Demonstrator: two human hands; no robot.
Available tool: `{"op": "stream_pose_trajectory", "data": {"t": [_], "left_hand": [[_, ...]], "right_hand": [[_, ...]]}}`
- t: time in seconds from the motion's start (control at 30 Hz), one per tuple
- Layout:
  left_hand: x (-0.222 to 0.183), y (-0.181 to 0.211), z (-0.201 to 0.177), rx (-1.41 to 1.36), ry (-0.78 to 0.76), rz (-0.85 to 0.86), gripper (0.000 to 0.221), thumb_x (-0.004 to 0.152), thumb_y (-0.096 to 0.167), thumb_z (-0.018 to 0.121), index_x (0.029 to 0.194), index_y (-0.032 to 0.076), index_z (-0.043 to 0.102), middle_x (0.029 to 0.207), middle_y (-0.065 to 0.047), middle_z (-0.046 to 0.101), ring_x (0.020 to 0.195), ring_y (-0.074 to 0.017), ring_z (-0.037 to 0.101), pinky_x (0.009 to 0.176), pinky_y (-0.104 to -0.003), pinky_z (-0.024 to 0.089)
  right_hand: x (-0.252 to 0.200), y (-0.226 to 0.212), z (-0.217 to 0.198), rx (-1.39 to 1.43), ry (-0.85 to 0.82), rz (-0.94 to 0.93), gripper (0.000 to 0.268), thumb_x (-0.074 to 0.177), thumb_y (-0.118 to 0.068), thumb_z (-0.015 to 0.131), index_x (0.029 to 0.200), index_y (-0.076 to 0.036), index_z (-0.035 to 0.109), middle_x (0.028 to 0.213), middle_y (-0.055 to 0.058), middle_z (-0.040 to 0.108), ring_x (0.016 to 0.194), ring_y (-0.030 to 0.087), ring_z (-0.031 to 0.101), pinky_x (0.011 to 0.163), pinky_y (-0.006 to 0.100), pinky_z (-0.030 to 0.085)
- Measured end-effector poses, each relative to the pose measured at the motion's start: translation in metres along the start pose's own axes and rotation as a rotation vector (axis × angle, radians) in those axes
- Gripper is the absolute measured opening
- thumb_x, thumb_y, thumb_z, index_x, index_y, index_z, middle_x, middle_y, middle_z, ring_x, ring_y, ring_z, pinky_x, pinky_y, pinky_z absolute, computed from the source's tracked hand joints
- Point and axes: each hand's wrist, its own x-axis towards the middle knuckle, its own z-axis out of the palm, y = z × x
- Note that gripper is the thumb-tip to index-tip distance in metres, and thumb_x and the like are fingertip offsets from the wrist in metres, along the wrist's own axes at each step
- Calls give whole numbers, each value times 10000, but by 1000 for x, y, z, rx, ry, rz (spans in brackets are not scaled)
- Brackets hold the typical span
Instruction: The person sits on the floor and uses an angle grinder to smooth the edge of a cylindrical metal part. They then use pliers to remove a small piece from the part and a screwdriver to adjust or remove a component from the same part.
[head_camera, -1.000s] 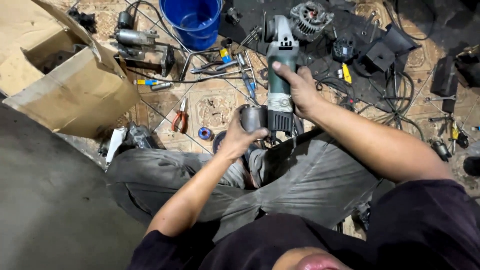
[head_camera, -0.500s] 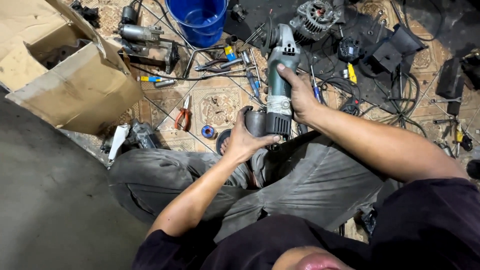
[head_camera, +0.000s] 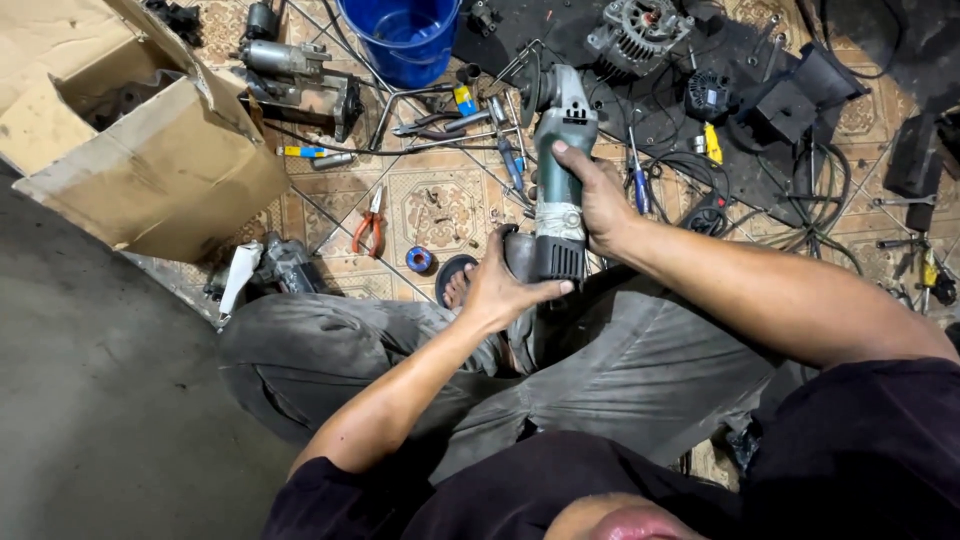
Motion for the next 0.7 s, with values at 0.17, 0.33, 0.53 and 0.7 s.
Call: {"op": "stream_pose_trajectory", "data": {"t": [0.17, 0.33, 0.53, 0.7], "left_hand": [[-3, 11, -1, 35, -26, -18, 1226, 496, 568, 941, 1493, 149, 363, 1348, -327, 593, 1286, -495, 581, 1120, -562, 470], [-5, 10, 1, 11, -54, -29, 1213, 490, 547, 942, 1485, 152, 370, 1371, -322, 586, 1312, -488, 566, 1155, -545, 447], [0, 2, 8, -4, -98, -34, 1211, 488, 552, 946, 1484, 170, 373, 1391, -280, 595, 1338, -456, 556, 1168, -536, 429], [2, -2, 14, 19, -104, -25, 1188, 487, 586, 935, 1476, 200, 400, 1345, -291, 612, 1300, -466, 581, 1145, -521, 459]], "right_hand": [[-5, 0, 4, -3, -9, 14, 419, 768, -355, 859, 789, 23, 679, 663, 159, 677, 604, 252, 752, 583, 364, 637], [1, 9, 1, -25, -33, 43, 401, 796, -364, 833, 822, 2, 669, 660, 129, 666, 611, 230, 749, 593, 353, 638], [8, 21, -10, -59, -41, 35, 416, 780, -385, 854, 821, -11, 677, 671, 127, 669, 619, 226, 745, 601, 352, 632], [13, 26, -15, -29, -78, 48, 392, 818, -304, 846, 905, 18, 640, 713, 169, 697, 627, 266, 765, 566, 379, 659]]}}
